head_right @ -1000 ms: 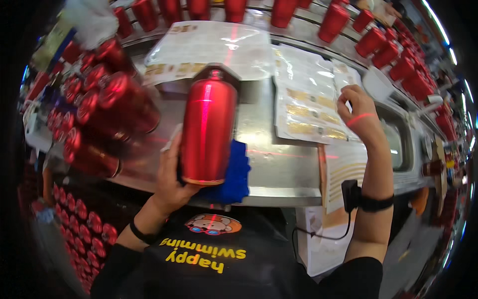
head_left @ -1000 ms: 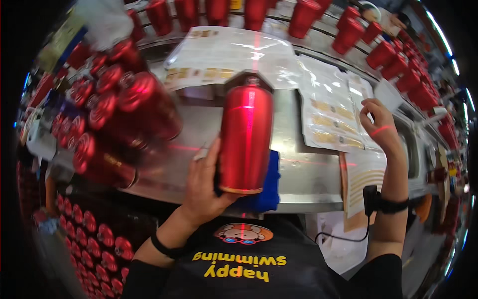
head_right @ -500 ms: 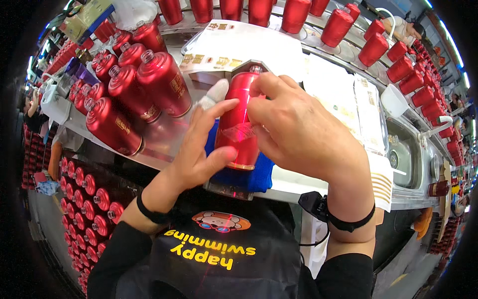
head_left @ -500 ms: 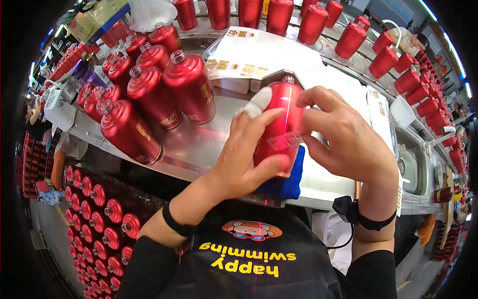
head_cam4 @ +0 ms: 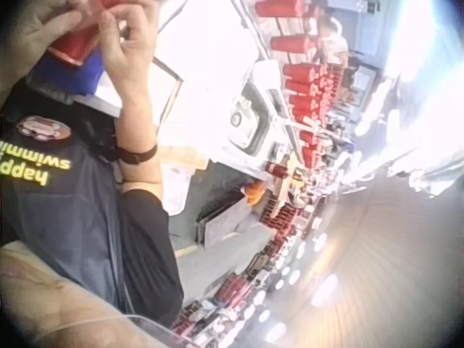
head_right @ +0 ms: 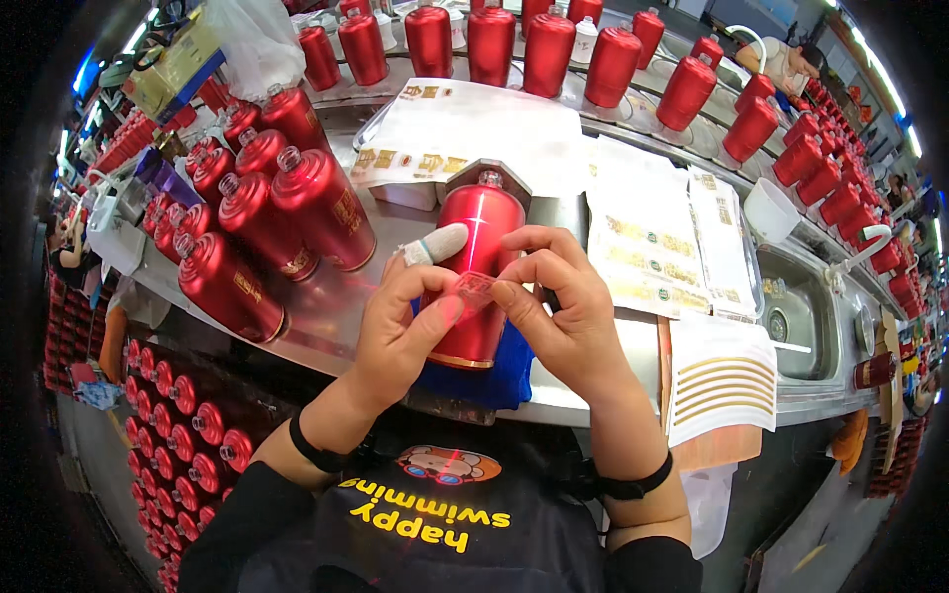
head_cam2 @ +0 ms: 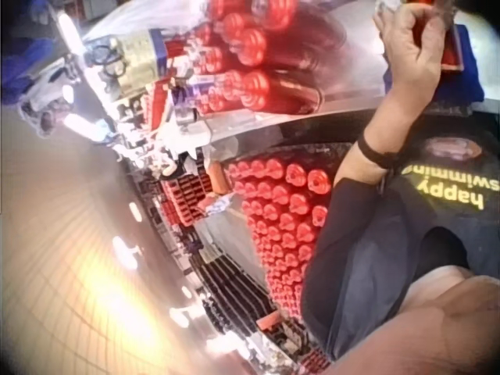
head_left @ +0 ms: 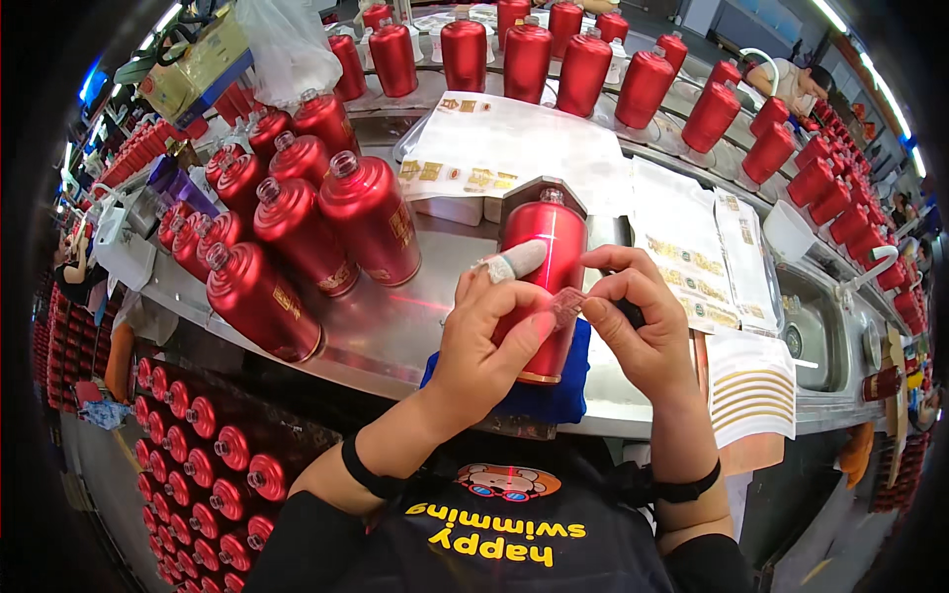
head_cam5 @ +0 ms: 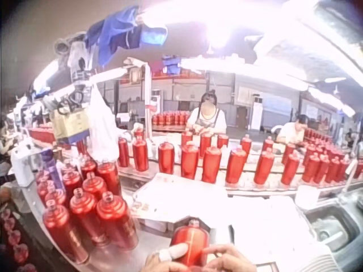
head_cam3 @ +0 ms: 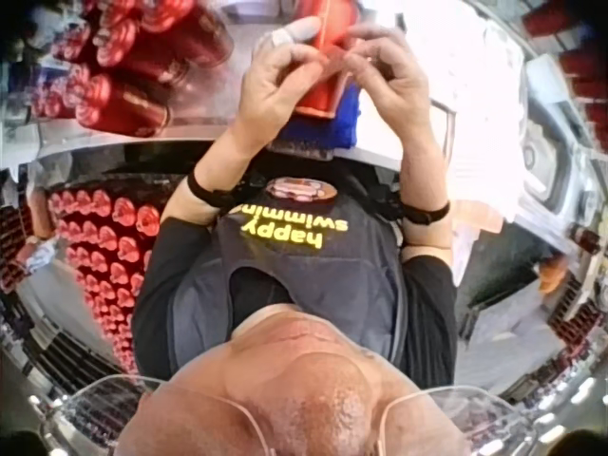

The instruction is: Applying gold stickers and labels to red liquor bottles on a production line.

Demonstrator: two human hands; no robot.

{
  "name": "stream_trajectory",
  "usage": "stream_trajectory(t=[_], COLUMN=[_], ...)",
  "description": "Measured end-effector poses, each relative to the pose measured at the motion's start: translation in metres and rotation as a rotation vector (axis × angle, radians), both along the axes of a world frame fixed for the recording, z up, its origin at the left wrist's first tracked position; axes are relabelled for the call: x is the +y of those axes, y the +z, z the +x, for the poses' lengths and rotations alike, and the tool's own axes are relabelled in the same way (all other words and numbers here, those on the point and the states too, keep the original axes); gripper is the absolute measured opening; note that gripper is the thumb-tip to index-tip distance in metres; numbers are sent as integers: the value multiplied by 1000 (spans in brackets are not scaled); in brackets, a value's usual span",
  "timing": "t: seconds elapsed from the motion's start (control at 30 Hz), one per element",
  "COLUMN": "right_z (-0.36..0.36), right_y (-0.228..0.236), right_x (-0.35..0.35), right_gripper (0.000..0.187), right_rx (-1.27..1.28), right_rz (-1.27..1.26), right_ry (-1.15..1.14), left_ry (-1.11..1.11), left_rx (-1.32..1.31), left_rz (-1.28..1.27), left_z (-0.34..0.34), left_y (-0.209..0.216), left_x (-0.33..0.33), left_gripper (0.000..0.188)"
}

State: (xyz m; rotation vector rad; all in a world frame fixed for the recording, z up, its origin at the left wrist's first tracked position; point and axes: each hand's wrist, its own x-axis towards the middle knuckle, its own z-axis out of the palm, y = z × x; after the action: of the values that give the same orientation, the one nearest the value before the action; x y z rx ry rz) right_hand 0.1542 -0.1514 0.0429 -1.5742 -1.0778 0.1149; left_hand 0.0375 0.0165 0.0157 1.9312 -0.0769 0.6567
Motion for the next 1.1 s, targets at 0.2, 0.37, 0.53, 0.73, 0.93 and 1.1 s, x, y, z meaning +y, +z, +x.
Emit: stream_trajectory(t=[0.2,0.37,0.53,0.73,0.93,1.1], right_z=[20,56,151,277,286,165], right_y=[40,27,-1,-86,-83,6], right_x=[-9,6,-36,-95,-99,-41], right_gripper=[11,11,10,22,18,9], right_rx=[-187,-278,-372,-271,-577,-500], right_rz=[-152,-232,-377,-1056,-991,-594], right_ry=[80,-15,-317,-721,-657,-298], left_ry=[42,-39,58,142,90,130], left_rx=[99,145,171,100,125,136], left_rz=[305,322,509,571,505,502], left_z=[-24,-20,-28,-18,-22,-24], left_y=[-22,-29,-30,-42,-44,-45], left_x=[12,12,13,13,14,15], left_gripper=[94,111,117,118,117,115])
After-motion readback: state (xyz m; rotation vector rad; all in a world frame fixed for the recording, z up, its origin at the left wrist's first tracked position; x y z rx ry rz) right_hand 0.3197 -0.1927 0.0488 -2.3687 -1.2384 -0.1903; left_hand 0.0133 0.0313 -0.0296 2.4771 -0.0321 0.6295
